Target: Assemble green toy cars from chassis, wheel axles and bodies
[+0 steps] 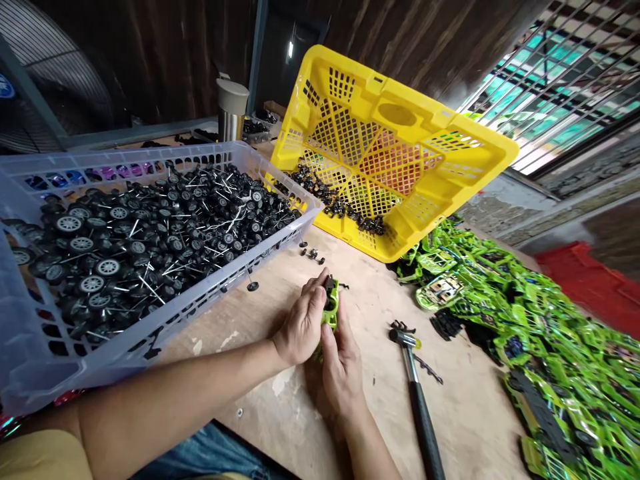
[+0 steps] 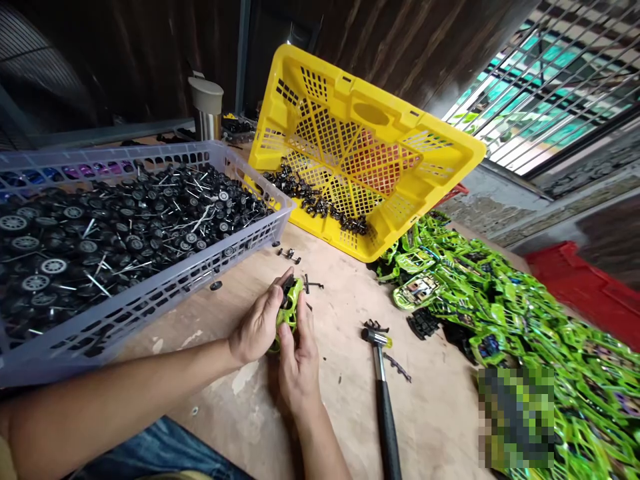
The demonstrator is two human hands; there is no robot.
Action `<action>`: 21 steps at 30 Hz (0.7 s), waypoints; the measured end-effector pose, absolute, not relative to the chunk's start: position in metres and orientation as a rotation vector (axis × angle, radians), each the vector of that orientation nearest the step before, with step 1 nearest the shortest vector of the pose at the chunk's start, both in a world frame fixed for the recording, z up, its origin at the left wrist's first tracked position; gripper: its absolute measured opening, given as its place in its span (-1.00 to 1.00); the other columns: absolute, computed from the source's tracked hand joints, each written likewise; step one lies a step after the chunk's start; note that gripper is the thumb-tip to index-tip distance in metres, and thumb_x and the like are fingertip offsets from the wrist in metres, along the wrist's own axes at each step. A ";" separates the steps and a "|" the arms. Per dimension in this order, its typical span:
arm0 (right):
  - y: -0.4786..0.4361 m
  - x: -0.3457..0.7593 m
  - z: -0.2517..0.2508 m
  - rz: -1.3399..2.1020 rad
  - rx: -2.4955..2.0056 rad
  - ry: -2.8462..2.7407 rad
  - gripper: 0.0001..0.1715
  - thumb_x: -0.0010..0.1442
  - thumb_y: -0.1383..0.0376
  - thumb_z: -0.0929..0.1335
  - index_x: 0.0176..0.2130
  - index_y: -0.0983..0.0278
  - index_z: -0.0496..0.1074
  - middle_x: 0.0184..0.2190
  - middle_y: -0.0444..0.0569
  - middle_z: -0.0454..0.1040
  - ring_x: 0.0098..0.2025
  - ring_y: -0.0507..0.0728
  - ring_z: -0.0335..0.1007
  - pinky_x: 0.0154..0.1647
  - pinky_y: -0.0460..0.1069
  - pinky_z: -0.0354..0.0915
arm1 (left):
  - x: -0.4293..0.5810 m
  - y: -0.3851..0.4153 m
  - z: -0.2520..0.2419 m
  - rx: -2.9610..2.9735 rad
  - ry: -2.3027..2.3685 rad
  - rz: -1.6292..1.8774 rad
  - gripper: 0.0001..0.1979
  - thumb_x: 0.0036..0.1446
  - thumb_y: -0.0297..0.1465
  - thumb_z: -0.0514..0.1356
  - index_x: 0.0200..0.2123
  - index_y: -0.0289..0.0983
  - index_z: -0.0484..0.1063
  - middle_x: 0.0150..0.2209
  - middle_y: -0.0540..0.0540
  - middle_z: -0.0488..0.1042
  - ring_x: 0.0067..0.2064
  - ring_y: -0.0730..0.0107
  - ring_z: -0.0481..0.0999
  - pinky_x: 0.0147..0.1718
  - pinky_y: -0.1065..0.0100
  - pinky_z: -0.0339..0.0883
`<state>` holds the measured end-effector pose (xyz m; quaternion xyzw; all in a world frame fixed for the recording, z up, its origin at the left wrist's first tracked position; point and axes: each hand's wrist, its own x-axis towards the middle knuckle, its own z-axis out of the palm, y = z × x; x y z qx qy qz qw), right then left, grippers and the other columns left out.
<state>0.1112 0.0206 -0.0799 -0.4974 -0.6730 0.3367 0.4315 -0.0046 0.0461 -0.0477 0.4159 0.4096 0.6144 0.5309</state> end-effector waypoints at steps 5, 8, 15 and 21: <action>0.021 0.110 -0.080 0.804 -1.227 -1.687 -0.34 0.37 0.17 0.22 0.38 0.01 -0.03 0.38 -0.09 0.06 0.41 0.19 -0.07 0.39 0.25 -0.04 | -0.004 0.047 -0.048 1.022 0.951 1.387 -0.49 0.32 -0.08 -0.06 0.12 -0.26 0.38 0.27 -0.21 0.27 0.35 0.18 0.15 0.35 0.22 -0.06; 0.024 0.114 -0.076 0.615 -1.220 -1.755 -0.32 0.33 0.19 0.26 0.36 0.01 0.02 0.31 -0.01 0.18 0.34 0.23 0.09 0.32 0.25 0.09 | -0.006 0.049 -0.047 1.136 0.958 1.421 -0.58 0.26 -0.13 0.09 0.05 -0.25 0.40 0.10 -0.22 0.42 0.19 0.14 0.36 0.23 0.23 0.15; 0.036 0.133 -0.054 0.704 -1.271 -1.511 -0.18 0.23 0.13 0.36 0.36 0.15 0.01 0.09 0.08 0.40 0.10 0.23 0.36 0.15 0.19 0.27 | -0.012 0.049 -0.045 1.291 0.929 1.302 -0.72 0.26 -0.22 0.12 -0.08 -0.25 0.44 -0.14 -0.16 0.53 -0.09 0.18 0.49 -0.02 0.29 0.33; 0.043 0.150 -0.050 0.895 -1.114 -1.372 -0.75 0.17 0.17 0.43 -0.15 0.22 0.46 -0.22 -0.05 0.50 -0.15 0.13 0.44 -0.06 0.03 0.35 | -0.006 0.046 -0.052 1.420 0.784 1.141 -0.71 0.28 -0.27 0.09 -0.01 -0.28 0.39 -0.09 -0.16 0.51 -0.06 0.23 0.49 -0.01 0.31 0.35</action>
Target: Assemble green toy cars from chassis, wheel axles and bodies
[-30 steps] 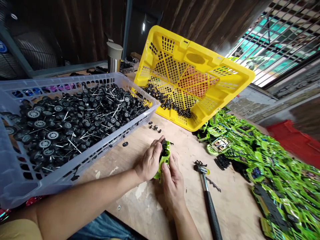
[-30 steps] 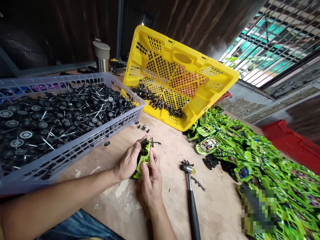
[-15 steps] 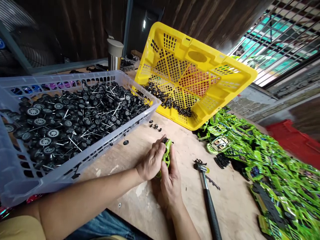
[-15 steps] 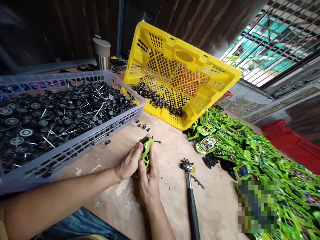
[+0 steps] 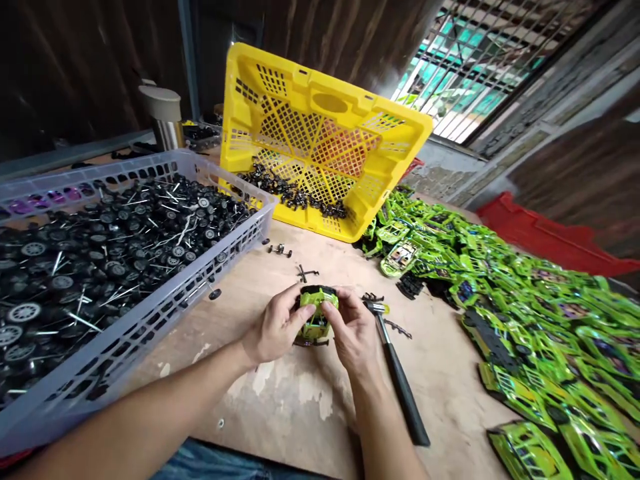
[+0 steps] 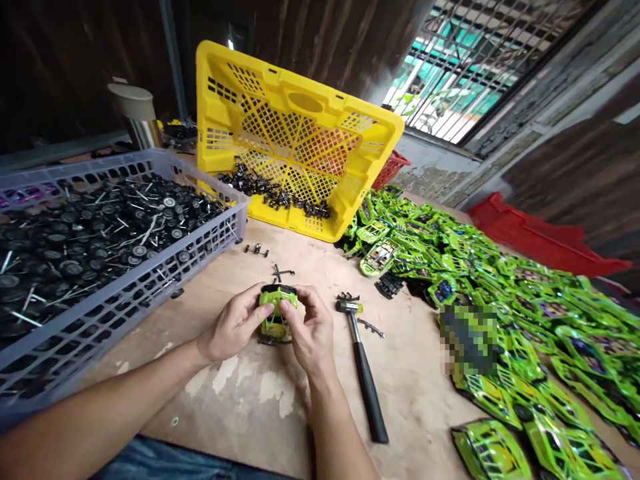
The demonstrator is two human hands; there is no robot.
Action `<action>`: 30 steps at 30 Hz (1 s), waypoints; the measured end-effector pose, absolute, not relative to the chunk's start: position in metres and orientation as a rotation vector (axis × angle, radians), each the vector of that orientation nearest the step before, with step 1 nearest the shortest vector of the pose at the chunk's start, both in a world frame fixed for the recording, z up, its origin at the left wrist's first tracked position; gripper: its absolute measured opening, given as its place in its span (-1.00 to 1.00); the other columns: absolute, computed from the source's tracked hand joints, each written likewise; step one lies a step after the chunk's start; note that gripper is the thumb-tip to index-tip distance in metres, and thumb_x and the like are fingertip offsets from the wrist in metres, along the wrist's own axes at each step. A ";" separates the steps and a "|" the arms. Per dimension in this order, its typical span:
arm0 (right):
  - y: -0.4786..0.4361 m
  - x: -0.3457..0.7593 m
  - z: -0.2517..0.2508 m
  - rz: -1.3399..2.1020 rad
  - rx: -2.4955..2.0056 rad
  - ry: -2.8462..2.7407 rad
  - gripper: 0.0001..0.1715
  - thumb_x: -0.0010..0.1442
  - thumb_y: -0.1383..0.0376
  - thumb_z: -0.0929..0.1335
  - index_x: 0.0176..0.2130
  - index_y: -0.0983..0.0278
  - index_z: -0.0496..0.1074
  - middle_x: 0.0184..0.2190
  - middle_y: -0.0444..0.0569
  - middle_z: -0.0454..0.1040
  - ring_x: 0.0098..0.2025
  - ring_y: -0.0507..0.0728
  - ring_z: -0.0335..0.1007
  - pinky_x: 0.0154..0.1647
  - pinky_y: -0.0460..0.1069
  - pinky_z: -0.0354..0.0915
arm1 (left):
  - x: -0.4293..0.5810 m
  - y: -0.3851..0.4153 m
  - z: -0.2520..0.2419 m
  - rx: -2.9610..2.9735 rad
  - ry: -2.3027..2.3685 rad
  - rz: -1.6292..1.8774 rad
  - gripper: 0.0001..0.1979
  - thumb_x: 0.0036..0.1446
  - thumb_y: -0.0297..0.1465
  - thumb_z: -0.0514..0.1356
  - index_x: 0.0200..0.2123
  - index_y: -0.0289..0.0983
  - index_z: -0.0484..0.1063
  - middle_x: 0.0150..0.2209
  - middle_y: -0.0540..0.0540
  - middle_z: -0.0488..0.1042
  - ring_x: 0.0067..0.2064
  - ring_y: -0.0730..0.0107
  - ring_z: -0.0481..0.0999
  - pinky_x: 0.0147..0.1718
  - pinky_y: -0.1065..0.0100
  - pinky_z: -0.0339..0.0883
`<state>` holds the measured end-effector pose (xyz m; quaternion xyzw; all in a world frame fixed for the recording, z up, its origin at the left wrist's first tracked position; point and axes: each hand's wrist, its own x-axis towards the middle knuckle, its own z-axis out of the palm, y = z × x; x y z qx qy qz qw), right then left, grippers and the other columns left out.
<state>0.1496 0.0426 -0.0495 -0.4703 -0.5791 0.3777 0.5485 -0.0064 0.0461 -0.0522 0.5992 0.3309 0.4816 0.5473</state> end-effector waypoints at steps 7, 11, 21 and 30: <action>0.039 0.156 -0.040 0.709 -1.156 -1.537 -0.74 0.21 0.16 0.39 -0.13 0.22 0.40 -0.21 -0.04 0.47 -0.15 0.13 0.41 -0.11 0.02 0.30 | -0.002 0.049 -0.053 1.450 0.814 1.092 -0.76 0.22 -0.31 0.17 -0.10 -0.32 0.37 -0.19 -0.13 0.50 -0.16 0.31 0.51 -0.12 0.35 0.39; 0.046 0.140 -0.008 0.274 -1.281 -1.915 -0.69 0.29 0.10 0.30 -0.36 0.26 0.39 -0.38 -0.02 0.43 -0.31 0.12 0.35 -0.26 -0.01 0.21 | 0.002 0.043 -0.045 1.626 0.967 1.072 -0.82 0.09 -0.42 0.22 -0.21 -0.31 0.40 -0.30 -0.07 0.50 -0.23 0.32 0.50 -0.25 0.38 0.38; 0.064 0.118 0.009 -0.051 -1.300 -2.220 -0.45 0.40 0.16 0.13 -0.56 0.26 0.32 -0.57 -0.05 0.38 -0.51 0.05 0.24 -0.39 -0.01 0.03 | -0.003 0.037 -0.038 1.840 1.029 1.256 -0.85 -0.02 -0.54 0.17 -0.31 -0.30 0.34 -0.37 -0.08 0.48 -0.31 0.32 0.49 -0.32 0.36 0.34; 0.060 0.130 -0.023 0.524 -1.274 -1.298 -0.29 0.36 -0.11 0.07 -0.64 0.22 0.20 -0.69 -0.16 0.23 -0.59 0.02 0.19 -0.49 -0.04 0.13 | 0.002 0.033 -0.039 1.749 0.946 1.143 -0.82 0.15 -0.47 0.18 -0.14 -0.28 0.40 -0.19 -0.11 0.50 -0.13 0.32 0.49 -0.11 0.34 0.35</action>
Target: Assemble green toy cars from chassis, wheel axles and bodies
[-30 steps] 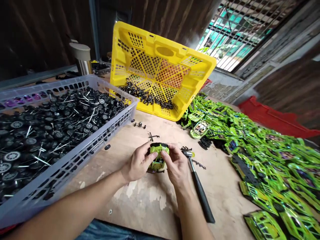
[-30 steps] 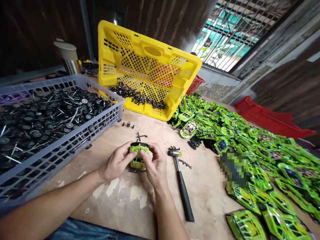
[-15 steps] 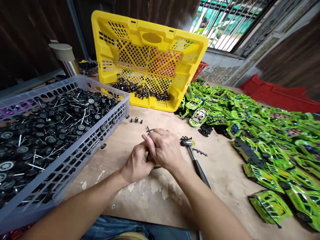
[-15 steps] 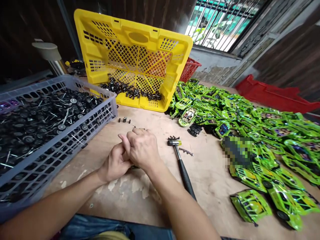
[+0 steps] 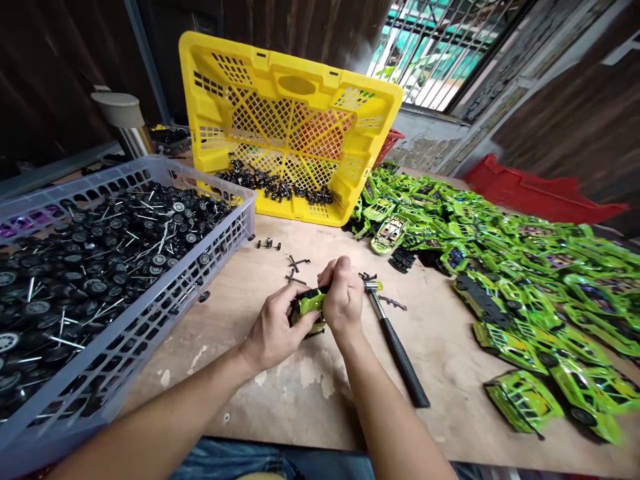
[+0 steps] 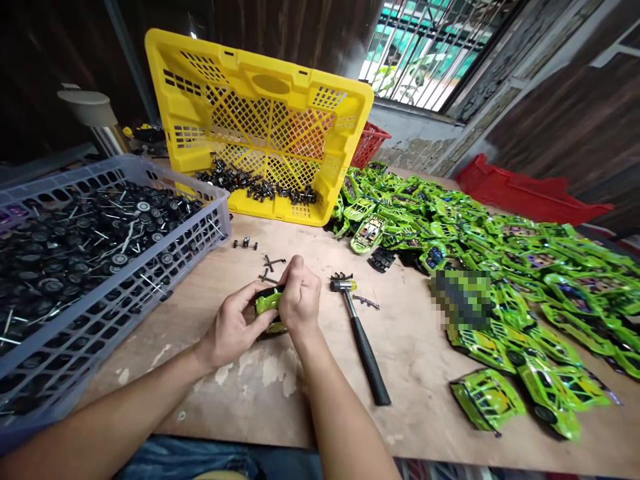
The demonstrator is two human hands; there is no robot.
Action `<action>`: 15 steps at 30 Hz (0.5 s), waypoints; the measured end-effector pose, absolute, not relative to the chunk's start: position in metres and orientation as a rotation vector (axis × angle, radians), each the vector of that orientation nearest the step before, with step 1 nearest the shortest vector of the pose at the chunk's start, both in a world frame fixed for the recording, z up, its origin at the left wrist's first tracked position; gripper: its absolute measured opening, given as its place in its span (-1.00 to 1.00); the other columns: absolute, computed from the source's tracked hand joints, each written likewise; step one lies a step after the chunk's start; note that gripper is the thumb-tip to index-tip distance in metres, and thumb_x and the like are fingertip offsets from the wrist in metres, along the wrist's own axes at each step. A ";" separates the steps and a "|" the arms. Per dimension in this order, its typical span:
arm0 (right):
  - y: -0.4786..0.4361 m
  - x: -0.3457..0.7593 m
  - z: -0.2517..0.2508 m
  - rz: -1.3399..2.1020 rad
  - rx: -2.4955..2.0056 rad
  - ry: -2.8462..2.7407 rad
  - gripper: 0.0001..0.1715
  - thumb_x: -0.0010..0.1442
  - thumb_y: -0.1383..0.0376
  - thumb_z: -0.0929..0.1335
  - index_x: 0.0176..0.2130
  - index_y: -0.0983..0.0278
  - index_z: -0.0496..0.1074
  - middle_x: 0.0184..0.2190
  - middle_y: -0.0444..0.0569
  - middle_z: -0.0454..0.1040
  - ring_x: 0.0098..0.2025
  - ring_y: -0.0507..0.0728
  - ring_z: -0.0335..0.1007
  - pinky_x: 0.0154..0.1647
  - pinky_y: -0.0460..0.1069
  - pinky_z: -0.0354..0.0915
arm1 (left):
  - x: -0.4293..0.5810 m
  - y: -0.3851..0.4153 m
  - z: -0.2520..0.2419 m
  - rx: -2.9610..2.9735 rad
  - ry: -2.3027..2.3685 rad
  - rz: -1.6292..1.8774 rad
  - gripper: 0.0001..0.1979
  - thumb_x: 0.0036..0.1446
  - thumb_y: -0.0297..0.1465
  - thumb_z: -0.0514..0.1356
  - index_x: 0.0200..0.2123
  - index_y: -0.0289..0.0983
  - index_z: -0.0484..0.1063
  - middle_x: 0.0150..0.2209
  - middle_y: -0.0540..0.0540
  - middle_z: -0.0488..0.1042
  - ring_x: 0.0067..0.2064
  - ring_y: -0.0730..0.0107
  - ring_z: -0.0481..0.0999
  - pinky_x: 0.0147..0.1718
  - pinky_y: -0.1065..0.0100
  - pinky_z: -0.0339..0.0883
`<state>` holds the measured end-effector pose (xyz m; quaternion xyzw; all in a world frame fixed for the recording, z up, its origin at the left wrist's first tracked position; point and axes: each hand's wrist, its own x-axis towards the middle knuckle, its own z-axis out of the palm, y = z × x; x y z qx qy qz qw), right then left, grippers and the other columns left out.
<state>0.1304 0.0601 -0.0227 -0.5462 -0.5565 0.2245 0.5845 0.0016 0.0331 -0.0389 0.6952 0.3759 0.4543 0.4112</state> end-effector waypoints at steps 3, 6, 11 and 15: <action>0.061 0.129 -0.028 0.551 -1.236 -1.261 -0.29 0.36 -0.10 0.08 -0.66 0.21 0.16 -0.71 -0.17 0.19 -0.60 0.02 0.18 -0.49 -0.04 0.13 | 0.004 0.030 -0.038 1.836 0.940 1.185 -0.81 0.16 -0.50 0.15 -0.13 -0.29 0.39 -0.18 -0.13 0.49 -0.11 0.31 0.48 -0.08 0.32 0.33; 0.064 0.132 -0.029 0.569 -1.205 -1.196 -0.30 0.37 -0.08 0.08 -0.66 0.20 0.16 -0.70 -0.17 0.20 -0.58 0.02 0.20 -0.46 -0.04 0.16 | 0.008 0.030 -0.038 1.829 0.942 1.196 -0.82 0.16 -0.48 0.16 -0.13 -0.28 0.39 -0.18 -0.12 0.49 -0.11 0.31 0.48 -0.08 0.32 0.33; 0.058 0.136 -0.010 0.377 -1.318 -1.473 -0.30 0.39 -0.06 0.02 -0.61 0.22 0.20 -0.65 -0.14 0.25 -0.54 0.04 0.21 -0.41 -0.03 0.14 | 0.010 0.032 -0.041 1.740 1.051 1.140 -0.88 0.10 -0.42 0.21 -0.25 -0.27 0.39 -0.30 -0.06 0.51 -0.26 0.36 0.50 -0.25 0.37 0.38; 0.047 0.122 0.015 -0.090 -1.339 -2.113 -0.36 0.35 -0.06 0.15 -0.56 0.26 0.33 -0.55 -0.04 0.41 -0.44 0.07 0.28 -0.29 0.01 0.07 | 0.009 0.028 -0.045 1.847 1.131 1.139 -0.83 -0.06 -0.47 0.22 -0.32 -0.26 0.37 -0.42 -0.05 0.51 -0.38 0.33 0.51 -0.43 0.38 0.36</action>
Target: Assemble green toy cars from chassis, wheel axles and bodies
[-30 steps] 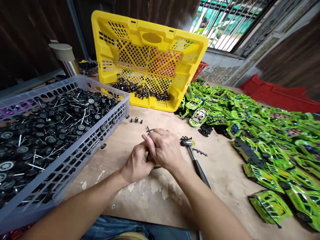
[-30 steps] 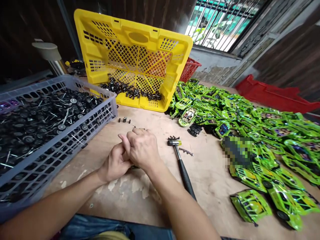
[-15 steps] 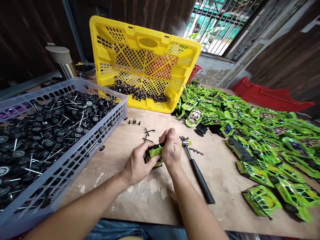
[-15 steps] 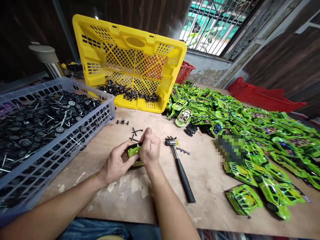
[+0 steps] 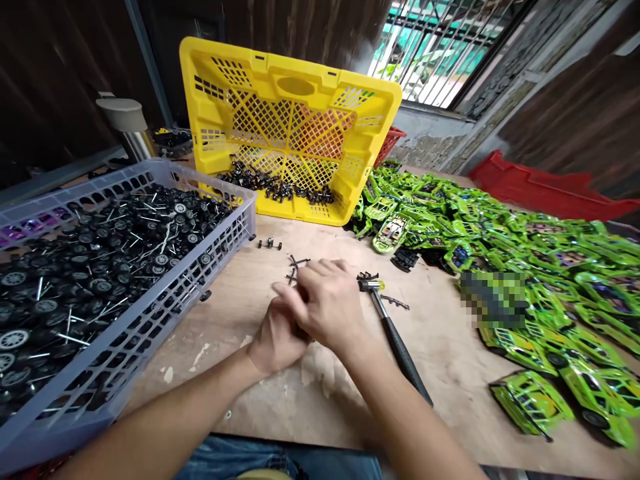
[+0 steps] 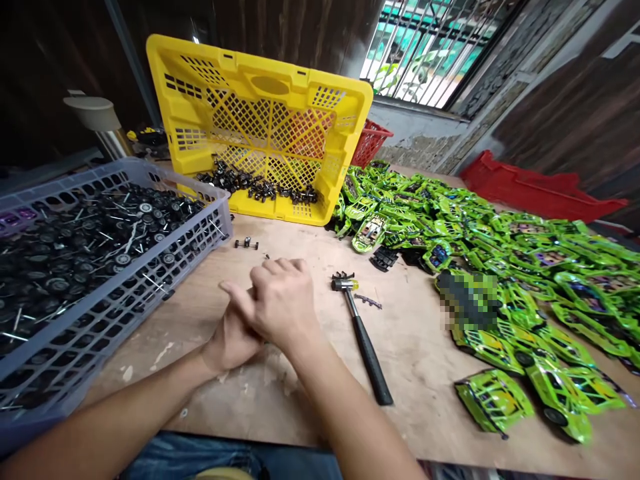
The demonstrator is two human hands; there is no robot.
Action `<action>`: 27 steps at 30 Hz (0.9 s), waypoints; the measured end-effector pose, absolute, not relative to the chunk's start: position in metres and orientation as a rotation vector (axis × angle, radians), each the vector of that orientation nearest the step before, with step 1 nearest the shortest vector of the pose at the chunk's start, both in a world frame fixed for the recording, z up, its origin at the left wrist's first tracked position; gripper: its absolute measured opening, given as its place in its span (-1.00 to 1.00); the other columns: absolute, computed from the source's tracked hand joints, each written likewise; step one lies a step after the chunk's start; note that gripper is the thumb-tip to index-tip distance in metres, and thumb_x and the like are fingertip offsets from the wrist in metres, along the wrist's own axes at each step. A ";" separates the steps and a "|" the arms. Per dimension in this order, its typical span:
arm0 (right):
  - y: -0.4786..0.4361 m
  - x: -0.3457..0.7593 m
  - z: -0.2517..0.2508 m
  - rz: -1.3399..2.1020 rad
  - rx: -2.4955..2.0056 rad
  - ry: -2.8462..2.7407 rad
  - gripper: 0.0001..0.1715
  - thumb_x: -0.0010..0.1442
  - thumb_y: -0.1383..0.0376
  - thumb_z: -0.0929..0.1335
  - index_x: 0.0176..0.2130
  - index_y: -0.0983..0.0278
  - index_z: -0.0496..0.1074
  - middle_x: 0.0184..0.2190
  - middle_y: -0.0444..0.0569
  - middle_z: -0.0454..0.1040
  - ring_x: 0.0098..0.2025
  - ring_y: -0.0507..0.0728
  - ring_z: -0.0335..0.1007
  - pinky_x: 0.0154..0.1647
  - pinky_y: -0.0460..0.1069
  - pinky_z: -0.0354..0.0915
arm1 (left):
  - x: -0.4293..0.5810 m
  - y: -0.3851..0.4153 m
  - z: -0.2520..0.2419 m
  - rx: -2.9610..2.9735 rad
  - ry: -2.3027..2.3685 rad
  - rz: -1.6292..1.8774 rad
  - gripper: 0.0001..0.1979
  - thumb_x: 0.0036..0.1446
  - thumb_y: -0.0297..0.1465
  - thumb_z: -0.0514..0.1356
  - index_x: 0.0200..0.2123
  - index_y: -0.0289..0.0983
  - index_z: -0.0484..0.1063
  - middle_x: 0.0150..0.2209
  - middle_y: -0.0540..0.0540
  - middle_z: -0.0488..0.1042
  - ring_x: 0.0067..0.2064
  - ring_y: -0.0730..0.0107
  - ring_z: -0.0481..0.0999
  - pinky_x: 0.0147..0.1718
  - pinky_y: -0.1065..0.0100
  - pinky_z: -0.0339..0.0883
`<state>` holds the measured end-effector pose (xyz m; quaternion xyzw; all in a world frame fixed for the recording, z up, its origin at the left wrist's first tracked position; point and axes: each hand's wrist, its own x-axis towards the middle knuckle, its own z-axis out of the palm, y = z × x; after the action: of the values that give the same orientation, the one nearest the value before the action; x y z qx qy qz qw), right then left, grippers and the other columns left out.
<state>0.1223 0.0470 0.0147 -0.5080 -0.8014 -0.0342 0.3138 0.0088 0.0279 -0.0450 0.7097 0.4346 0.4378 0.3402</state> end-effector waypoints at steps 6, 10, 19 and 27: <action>0.053 0.105 0.017 -0.194 -1.360 -2.394 -0.38 0.40 0.02 0.13 -0.49 0.27 0.44 -0.55 -0.01 0.47 -0.52 0.06 0.29 -0.40 0.00 -0.02 | 0.009 0.026 -0.047 1.816 1.148 1.179 -0.73 -0.16 -0.49 0.21 -0.29 -0.25 0.32 -0.44 -0.06 0.54 -0.43 0.28 0.55 -0.51 0.38 0.36; 0.057 0.111 0.013 -0.033 -1.344 -2.202 -0.36 0.40 -0.01 0.10 -0.50 0.26 0.40 -0.57 -0.03 0.44 -0.51 0.06 0.29 -0.46 -0.02 -0.03 | 0.008 0.030 -0.044 1.803 1.127 1.181 -0.82 -0.12 -0.50 0.23 -0.36 -0.26 0.34 -0.43 -0.07 0.52 -0.38 0.27 0.55 -0.43 0.37 0.40; 0.050 0.142 -0.011 0.396 -1.268 -1.439 -0.39 0.40 -0.01 0.04 -0.50 0.22 0.28 -0.58 -0.14 0.30 -0.51 0.03 0.26 -0.44 -0.07 0.17 | 0.008 0.031 -0.042 1.626 0.961 1.130 -0.79 0.14 -0.40 0.22 -0.13 -0.30 0.41 -0.19 -0.11 0.53 -0.13 0.32 0.54 -0.10 0.36 0.42; 0.062 0.140 -0.035 0.489 -1.250 -1.086 -0.38 0.36 -0.10 0.04 -0.55 0.19 0.15 -0.62 -0.19 0.17 -0.54 0.03 0.18 -0.44 -0.06 0.19 | 0.016 0.030 -0.048 1.680 1.002 1.077 -0.71 0.12 -0.35 0.25 -0.10 -0.29 0.39 -0.20 -0.08 0.51 -0.16 0.34 0.51 -0.14 0.38 0.38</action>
<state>0.1400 0.0623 -0.0350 -0.5502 -0.4779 0.2151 0.6501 0.0160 0.0298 -0.0476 0.6761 0.4031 0.4333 0.4390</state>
